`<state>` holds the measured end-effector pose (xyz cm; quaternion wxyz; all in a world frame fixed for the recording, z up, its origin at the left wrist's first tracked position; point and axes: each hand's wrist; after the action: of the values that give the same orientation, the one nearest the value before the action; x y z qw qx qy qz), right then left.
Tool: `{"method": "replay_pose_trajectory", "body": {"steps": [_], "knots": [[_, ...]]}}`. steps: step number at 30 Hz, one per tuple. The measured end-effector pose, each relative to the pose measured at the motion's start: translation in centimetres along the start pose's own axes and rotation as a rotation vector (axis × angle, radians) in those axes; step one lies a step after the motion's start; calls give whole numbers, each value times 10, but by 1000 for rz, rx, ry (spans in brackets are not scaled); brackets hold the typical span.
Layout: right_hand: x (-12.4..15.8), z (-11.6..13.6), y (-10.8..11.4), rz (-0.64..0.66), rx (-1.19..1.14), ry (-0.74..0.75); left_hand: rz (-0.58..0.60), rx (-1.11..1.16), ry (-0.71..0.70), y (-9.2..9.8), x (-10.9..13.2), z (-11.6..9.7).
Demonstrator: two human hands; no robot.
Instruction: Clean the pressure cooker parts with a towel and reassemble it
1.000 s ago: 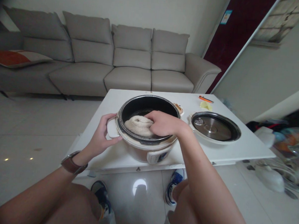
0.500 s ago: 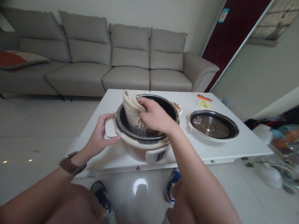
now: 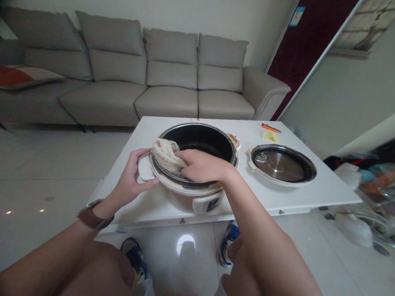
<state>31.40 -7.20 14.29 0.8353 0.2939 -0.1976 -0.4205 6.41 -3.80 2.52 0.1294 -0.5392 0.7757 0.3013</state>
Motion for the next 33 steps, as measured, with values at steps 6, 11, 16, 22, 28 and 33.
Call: {"method": "replay_pose_trajectory", "body": {"steps": [6, 11, 16, 22, 28, 33], "knots": [[16, -6, 24, -61, -44, -242, -6, -16, -29, 0, -1, -1], [29, -14, 48, -453, -77, -301, -8, -26, -35, 0, -2, -2], [28, -11, 54, -943, 255, -292, -16, -20, -30, 0, -2, -4], [6, -14, 32, -328, 646, -253, -15, -24, -49, 1, -2, -4], [-16, -36, 19, 172, 468, -340, -1, -41, -46, 3, -2, -7], [-33, -33, 20, 320, 528, -460, -4, -32, -56, 4, -3, -7]]}}
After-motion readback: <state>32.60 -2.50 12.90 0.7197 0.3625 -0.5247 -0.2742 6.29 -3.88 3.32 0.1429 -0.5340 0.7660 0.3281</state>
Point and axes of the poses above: each hand's wrist, its own x-axis away from the middle knuckle, its own y-axis out of the back of the hand, z = x × y, and after that the axes turned 5 degrees about -y, right-handed
